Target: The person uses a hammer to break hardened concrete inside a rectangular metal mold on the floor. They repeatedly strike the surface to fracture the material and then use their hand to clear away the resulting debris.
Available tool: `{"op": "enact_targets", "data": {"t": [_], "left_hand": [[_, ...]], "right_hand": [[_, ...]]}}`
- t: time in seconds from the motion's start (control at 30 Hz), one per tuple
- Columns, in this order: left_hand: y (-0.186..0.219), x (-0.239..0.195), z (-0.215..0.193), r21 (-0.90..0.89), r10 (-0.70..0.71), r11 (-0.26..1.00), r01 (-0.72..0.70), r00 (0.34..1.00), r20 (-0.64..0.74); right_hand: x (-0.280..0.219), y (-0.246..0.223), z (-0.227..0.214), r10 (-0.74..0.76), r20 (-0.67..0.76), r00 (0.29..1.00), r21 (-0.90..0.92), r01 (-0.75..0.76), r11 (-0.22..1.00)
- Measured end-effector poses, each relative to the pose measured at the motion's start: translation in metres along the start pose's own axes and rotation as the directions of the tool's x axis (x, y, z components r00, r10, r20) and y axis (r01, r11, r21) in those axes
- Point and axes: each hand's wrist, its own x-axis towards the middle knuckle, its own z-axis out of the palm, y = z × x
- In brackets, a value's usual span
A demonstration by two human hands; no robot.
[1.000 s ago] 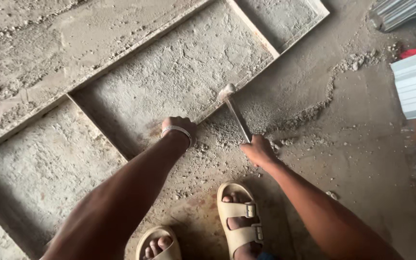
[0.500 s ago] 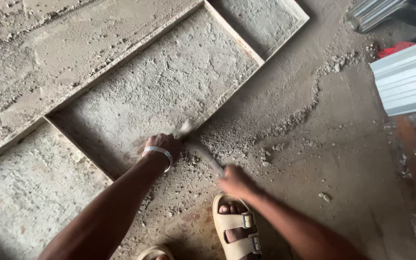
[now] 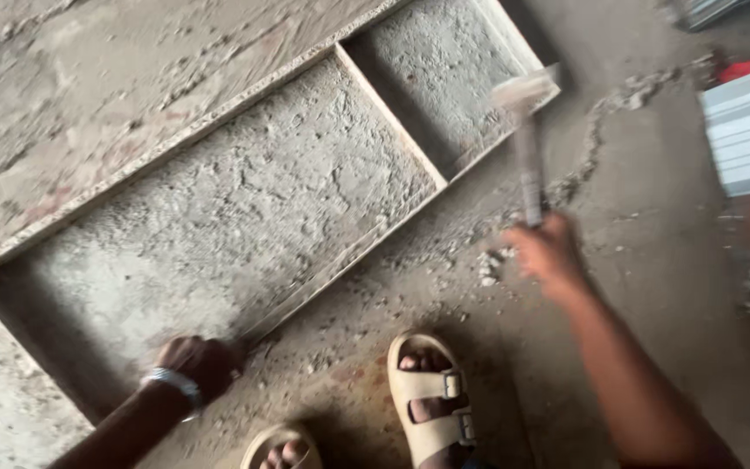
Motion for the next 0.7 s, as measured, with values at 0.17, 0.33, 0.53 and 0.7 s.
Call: {"op": "enact_targets", "data": {"t": [0.17, 0.33, 0.53, 0.7], "left_hand": [[-0.046, -0.056, 0.047, 0.044, -0.087, 0.996, 0.079, 0.969, 0.23], [-0.054, -0.073, 0.041, 0.109, -0.149, 0.987, 0.119, 0.929, 0.339], [0.002, -0.008, -0.056, 0.093, -0.145, 0.987, 0.131, 0.975, 0.166], [0.081, 0.059, -0.131, 0.139, 0.104, 0.983, -0.119, 0.988, 0.111]], "right_hand": [[-0.009, -0.036, -0.038, -0.188, -0.173, 0.967, 0.139, 0.213, 0.967], [0.029, -0.021, -0.037, -0.37, -0.284, 0.885, 0.31, 0.449, 0.838], [0.045, 0.079, -0.04, 0.115, -0.115, 0.987, -0.5, -0.158, 0.852], [0.032, 0.055, -0.049, 0.088, -0.16, 0.983, -0.379, -0.144, 0.914]]}}
